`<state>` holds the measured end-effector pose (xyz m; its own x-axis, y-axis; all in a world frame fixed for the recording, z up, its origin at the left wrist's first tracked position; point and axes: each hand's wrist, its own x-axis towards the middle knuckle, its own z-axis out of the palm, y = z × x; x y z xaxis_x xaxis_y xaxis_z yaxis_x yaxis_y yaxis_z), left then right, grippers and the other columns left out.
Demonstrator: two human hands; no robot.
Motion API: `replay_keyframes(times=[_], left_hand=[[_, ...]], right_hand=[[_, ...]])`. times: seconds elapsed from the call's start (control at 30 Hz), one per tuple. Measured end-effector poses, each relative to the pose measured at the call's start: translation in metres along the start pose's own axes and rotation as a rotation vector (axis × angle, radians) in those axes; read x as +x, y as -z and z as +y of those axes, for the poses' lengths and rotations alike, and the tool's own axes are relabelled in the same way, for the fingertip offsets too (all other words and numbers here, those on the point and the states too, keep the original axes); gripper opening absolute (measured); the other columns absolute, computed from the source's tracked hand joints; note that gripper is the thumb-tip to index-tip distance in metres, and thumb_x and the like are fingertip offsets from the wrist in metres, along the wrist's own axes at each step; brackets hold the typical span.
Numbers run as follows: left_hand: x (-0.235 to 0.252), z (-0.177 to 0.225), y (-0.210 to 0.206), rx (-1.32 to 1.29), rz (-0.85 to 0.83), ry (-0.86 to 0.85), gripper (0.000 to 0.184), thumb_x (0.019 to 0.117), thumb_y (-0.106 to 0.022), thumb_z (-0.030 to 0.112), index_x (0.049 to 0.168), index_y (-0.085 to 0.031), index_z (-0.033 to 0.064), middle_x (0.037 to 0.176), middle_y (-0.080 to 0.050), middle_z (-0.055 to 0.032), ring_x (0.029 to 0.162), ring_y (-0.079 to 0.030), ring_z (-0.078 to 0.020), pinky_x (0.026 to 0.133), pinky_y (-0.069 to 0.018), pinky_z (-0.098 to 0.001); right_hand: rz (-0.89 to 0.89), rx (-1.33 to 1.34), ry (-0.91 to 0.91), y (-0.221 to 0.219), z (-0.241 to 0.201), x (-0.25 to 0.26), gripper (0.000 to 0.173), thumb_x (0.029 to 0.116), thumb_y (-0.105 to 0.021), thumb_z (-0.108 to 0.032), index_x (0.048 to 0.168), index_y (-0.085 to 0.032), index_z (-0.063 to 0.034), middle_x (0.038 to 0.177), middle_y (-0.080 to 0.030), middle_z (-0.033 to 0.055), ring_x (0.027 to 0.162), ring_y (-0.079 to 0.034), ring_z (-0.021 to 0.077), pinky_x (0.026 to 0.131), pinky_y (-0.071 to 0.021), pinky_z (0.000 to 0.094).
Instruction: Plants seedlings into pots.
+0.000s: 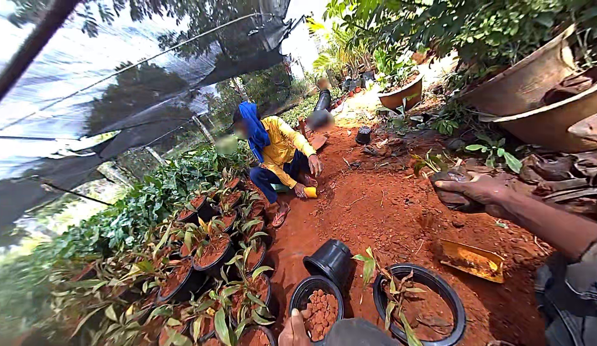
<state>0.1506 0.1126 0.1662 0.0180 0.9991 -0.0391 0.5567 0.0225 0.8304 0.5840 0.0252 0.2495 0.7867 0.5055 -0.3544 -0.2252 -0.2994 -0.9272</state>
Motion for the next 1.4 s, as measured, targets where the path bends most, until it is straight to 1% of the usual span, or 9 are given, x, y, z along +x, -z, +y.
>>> replay_keyframes(times=[0.13, 0.2, 0.37, 0.5, 0.63, 0.83, 1.13, 1.3, 1.4], left_hand=[[0.002, 0.104, -0.048, -0.487, -0.194, -0.054, 0.052, 0.1118, -0.018, 0.024, 0.151, -0.039, -0.0037, 0.138, -0.058, -0.0242, 0.117, -0.062, -0.0313, 0.094, -0.0510, -0.0463], [-0.005, 0.137, -0.090, -0.652, -0.333, 0.067, 0.057, 0.1126, -0.017, 0.037, 0.153, -0.035, 0.0011, 0.140, -0.057, -0.0231, 0.119, -0.061, -0.0326, 0.094, -0.0508, -0.0488], [-0.024, 0.142, -0.178, -0.675, -0.626, 0.196, 0.068, 0.1100, -0.021, 0.052, 0.158, -0.027, 0.0039, 0.155, -0.040, -0.0249, 0.138, -0.046, -0.0391, 0.106, -0.0417, -0.0596], [-0.025, 0.131, -0.196, -0.847, -0.662, 0.228, 0.070, 0.1078, -0.015, 0.058, 0.144, -0.045, 0.0056, 0.127, -0.061, -0.0195, 0.109, -0.064, -0.0304, 0.088, -0.0559, -0.0509], [-0.019, 0.118, -0.194, -1.003, -0.583, 0.280, 0.070, 0.1073, -0.017, 0.059, 0.132, -0.052, 0.0032, 0.110, -0.066, -0.0167, 0.097, -0.067, -0.0263, 0.082, -0.0577, -0.0459], [-0.020, 0.114, -0.193, -1.013, -0.441, 0.276, 0.061, 0.1099, -0.021, 0.052, 0.126, -0.055, 0.0046, 0.104, -0.066, -0.0141, 0.093, -0.067, -0.0219, 0.080, -0.0578, -0.0416], [-0.044, 0.121, -0.197, -0.952, -0.331, 0.191, 0.049, 0.1126, -0.026, 0.036, 0.132, -0.052, -0.0002, 0.112, -0.062, -0.0155, 0.102, -0.063, -0.0200, 0.091, -0.0541, -0.0382], [-0.033, 0.114, -0.201, -0.871, -0.386, 0.220, 0.057, 0.1120, -0.024, 0.044, 0.145, -0.045, 0.0024, 0.126, -0.059, -0.0200, 0.111, -0.061, -0.0264, 0.095, -0.0524, -0.0459], [-0.029, 0.121, -0.191, -0.968, -0.414, 0.216, 0.069, 0.1077, -0.014, 0.058, 0.135, -0.049, 0.0056, 0.113, -0.063, -0.0153, 0.102, -0.065, -0.0236, 0.087, -0.0562, -0.0449]], right_hand=[[-0.197, 0.111, 0.037, -0.016, 0.029, 0.028, 0.053, 0.0964, -0.072, -0.020, 0.143, -0.050, -0.0086, 0.117, -0.063, 0.0182, 0.097, -0.063, 0.0267, 0.084, -0.0524, 0.0460], [-0.283, 0.158, 0.099, -0.024, 0.058, 0.052, 0.058, 0.0930, -0.076, -0.026, 0.143, -0.050, -0.0120, 0.107, -0.068, 0.0180, 0.088, -0.068, 0.0290, 0.074, -0.0587, 0.0473], [-0.570, 0.176, 0.092, -0.049, 0.082, 0.022, 0.063, 0.0903, -0.078, -0.026, 0.144, -0.048, -0.0114, 0.111, -0.068, 0.0131, 0.093, -0.070, 0.0249, 0.080, -0.0601, 0.0435], [-0.725, 0.070, 0.119, -0.064, 0.103, -0.004, 0.067, 0.0845, -0.080, -0.029, 0.140, -0.048, -0.0093, 0.117, -0.067, 0.0094, 0.101, -0.069, 0.0189, 0.090, -0.0581, 0.0394], [-0.780, -0.065, 0.199, -0.075, 0.104, -0.023, 0.052, 0.0975, -0.061, -0.047, 0.130, -0.050, -0.0090, 0.109, -0.061, 0.0067, 0.097, -0.063, 0.0139, 0.088, -0.0531, 0.0366], [-0.574, -0.404, 0.444, -0.090, 0.105, -0.052, 0.075, 0.0993, -0.044, -0.063, 0.146, -0.049, -0.0046, 0.142, -0.056, 0.0222, 0.132, -0.054, 0.0336, 0.110, -0.0408, 0.0554], [-0.196, -0.432, 0.743, -0.096, 0.124, -0.064, 0.053, 0.1009, -0.041, -0.049, 0.112, -0.070, -0.0059, 0.107, -0.071, 0.0143, 0.101, -0.069, 0.0291, 0.085, -0.0535, 0.0520], [-0.467, -0.418, 0.517, -0.090, 0.113, -0.042, 0.051, 0.1036, -0.040, -0.045, 0.117, -0.064, -0.0026, 0.104, -0.066, 0.0183, 0.100, -0.064, 0.0320, 0.088, -0.0486, 0.0543], [-0.688, -0.154, 0.403, -0.085, 0.109, -0.031, 0.043, 0.1071, -0.037, -0.041, 0.106, -0.061, -0.0048, 0.090, -0.057, 0.0055, 0.085, -0.058, 0.0142, 0.082, -0.0481, 0.0374]])
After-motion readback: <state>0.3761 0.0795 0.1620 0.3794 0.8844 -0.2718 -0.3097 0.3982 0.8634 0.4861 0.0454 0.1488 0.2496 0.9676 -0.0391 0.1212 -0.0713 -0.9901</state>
